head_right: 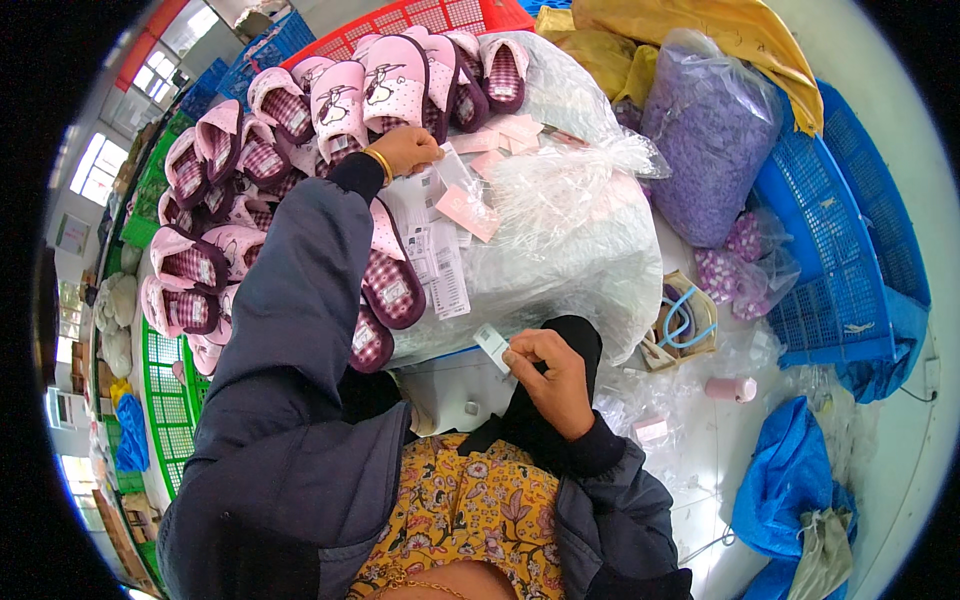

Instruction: The person picks up pink slippers from a green basket and places them on a table. They then attach small white tags to the slippers by hand, repeating the process for several pairs.

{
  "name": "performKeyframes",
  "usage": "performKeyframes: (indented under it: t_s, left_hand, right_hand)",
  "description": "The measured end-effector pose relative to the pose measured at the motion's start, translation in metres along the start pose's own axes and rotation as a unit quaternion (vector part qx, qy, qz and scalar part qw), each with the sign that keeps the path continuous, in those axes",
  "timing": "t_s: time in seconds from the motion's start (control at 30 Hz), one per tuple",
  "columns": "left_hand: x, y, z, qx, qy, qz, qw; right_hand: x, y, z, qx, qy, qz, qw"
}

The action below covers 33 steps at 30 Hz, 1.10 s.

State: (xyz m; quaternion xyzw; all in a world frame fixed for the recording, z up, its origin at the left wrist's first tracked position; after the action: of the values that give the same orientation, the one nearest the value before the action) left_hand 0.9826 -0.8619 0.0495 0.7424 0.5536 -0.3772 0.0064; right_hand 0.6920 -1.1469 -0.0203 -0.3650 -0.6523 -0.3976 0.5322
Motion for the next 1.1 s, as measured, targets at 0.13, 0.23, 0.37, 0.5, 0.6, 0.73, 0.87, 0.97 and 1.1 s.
performKeyframes:
  t_s: [0.13,0.23,0.37,0.5,0.6,0.73,0.87,0.97,1.1]
  left_hand:
    - [0.001,-0.016,-0.004,-0.058,0.016,0.016,0.998]
    - [0.005,-0.029,-0.006,-0.113,0.020,0.015,0.993]
    - [0.000,-0.064,-0.011,-0.156,0.023,0.022,0.987]
    - [0.001,-0.091,-0.015,-0.252,0.017,0.075,0.965]
    - [-0.010,-0.120,-0.016,-0.248,-0.045,0.059,0.966]
    - [-0.028,-0.149,0.010,-0.276,0.067,0.173,0.943]
    - [-0.053,-0.185,0.045,-0.271,0.042,0.222,0.936]
    - [-0.063,-0.200,0.065,-0.275,-0.002,0.224,0.935]
    - [-0.062,-0.209,0.083,-0.254,-0.067,0.199,0.944]
  right_hand:
    - [0.006,0.001,0.005,0.009,-0.014,-0.023,1.000]
    - [0.010,0.001,0.009,0.009,-0.010,-0.037,0.999]
    - [0.025,0.006,0.014,0.020,-0.038,-0.060,0.997]
    - [0.040,0.017,0.016,0.035,-0.037,-0.086,0.995]
    - [0.052,0.026,0.015,0.037,-0.001,-0.020,0.999]
    - [0.070,0.046,0.018,0.022,0.044,-0.022,0.999]
    - [0.092,0.076,0.028,0.017,0.076,-0.045,0.996]
    - [0.096,0.091,0.036,0.033,0.111,-0.049,0.992]
    - [0.091,0.103,0.044,0.036,0.115,-0.033,0.992]
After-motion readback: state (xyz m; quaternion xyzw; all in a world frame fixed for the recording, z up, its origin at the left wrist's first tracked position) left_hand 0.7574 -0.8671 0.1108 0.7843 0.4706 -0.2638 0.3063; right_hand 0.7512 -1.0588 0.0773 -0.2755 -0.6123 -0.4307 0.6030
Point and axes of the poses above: each hand's wrist, its own y-axis towards the middle knuckle, its own z-axis out of the palm, x = y × z, the point moved 2 cm from there along y, towards the middle knuckle, and after that the axes turned 15 degrees about x, right-handed, at the moved point
